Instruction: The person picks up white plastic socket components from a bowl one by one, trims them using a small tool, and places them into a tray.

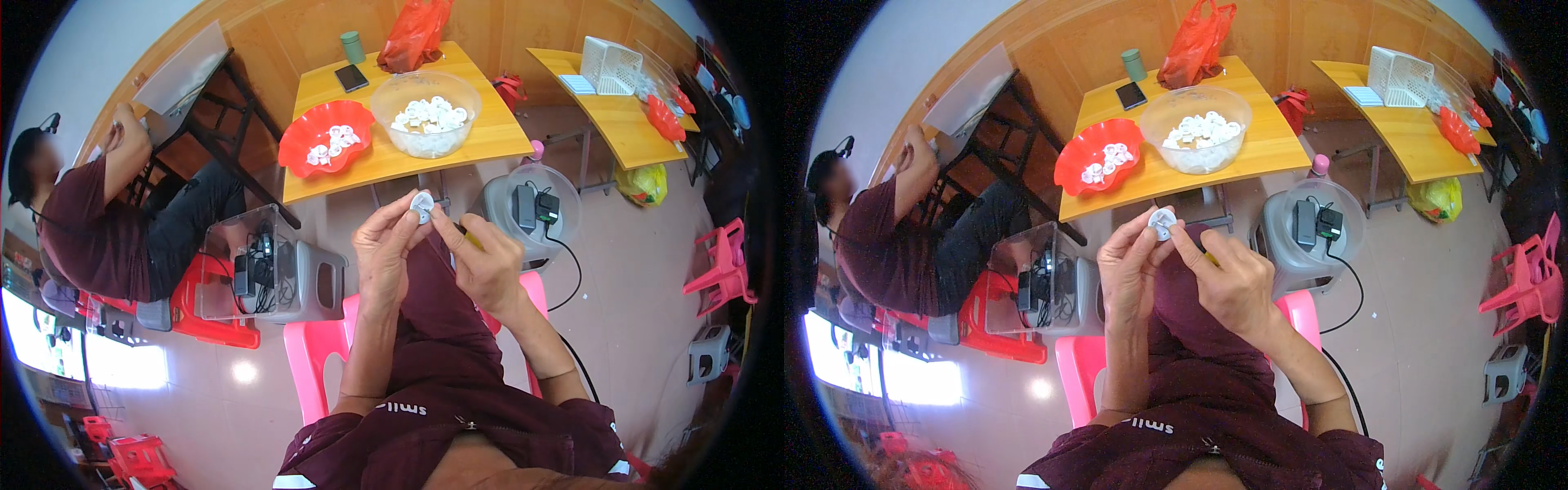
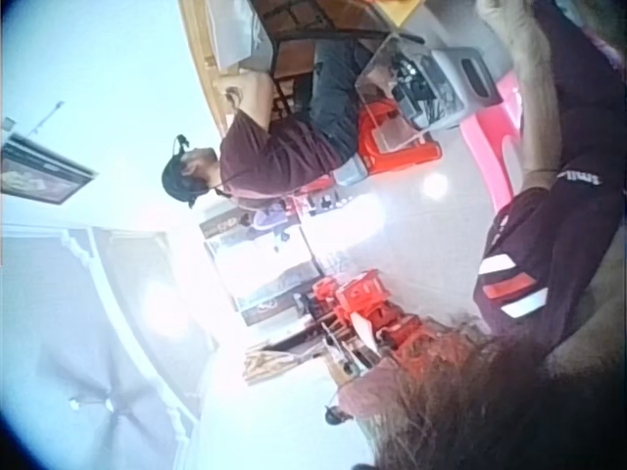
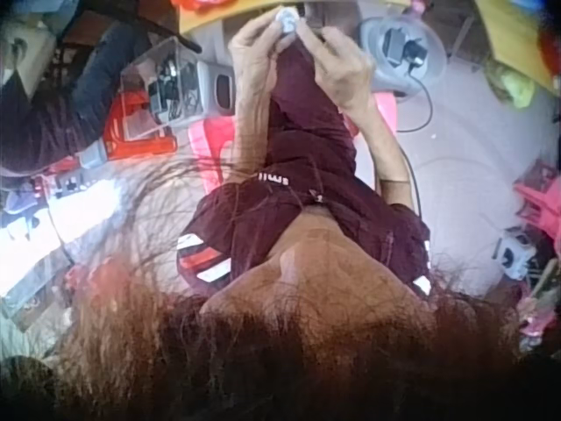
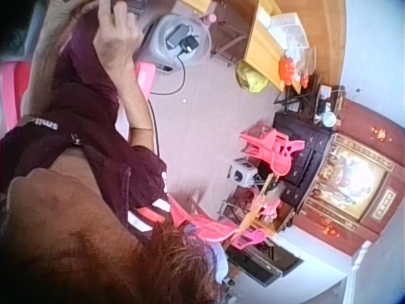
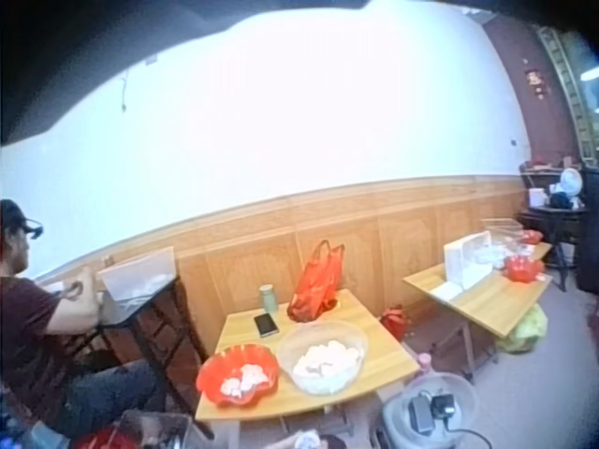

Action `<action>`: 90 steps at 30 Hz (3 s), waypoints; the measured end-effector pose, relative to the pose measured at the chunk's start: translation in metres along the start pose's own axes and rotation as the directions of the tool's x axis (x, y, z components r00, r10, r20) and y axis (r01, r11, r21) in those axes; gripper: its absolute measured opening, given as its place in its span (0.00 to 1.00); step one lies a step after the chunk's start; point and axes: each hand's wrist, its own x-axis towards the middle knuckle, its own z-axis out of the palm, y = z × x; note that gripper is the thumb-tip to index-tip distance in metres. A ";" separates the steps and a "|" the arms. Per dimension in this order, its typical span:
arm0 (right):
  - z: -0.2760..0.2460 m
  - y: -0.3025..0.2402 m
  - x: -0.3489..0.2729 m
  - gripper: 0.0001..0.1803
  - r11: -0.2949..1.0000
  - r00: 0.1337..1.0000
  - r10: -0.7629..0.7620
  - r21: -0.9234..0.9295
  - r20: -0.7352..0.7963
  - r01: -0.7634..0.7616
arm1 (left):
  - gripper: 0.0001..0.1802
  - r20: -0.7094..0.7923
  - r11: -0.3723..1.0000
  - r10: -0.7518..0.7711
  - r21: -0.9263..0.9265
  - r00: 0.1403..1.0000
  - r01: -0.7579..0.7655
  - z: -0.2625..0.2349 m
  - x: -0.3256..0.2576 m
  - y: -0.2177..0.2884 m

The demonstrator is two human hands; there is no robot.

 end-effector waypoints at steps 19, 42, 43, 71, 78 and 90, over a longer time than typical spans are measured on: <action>-0.002 -0.001 0.005 0.16 0.799 0.945 0.300 0.507 0.132 -0.325 | 0.14 0.071 0.992 -0.062 -0.107 0.996 0.069 -0.007 0.004 -0.004; 0.001 0.004 0.004 0.16 0.748 0.931 0.283 0.555 0.229 -0.364 | 0.14 0.059 0.998 -0.024 -0.063 0.998 0.028 -0.016 0.004 -0.008; 0.001 0.003 0.003 0.15 0.782 0.935 0.278 0.513 0.220 -0.354 | 0.14 0.049 0.999 -0.017 -0.041 0.999 0.019 -0.016 0.004 -0.009; 0.005 -0.003 0.001 0.15 0.842 0.958 0.251 0.457 0.138 -0.287 | 0.13 0.031 0.998 0.065 0.004 0.997 -0.065 -0.015 0.005 -0.014; 0.010 -0.008 -0.004 0.19 0.941 0.977 0.201 0.262 0.077 -0.214 | 0.14 0.004 0.999 0.011 -0.040 1.000 -0.011 -0.017 0.006 -0.018; -0.013 -0.002 0.002 0.21 0.988 0.964 0.151 -0.021 0.220 -0.150 | 0.17 0.076 0.978 -0.130 -0.153 0.989 0.141 -0.021 0.010 -0.028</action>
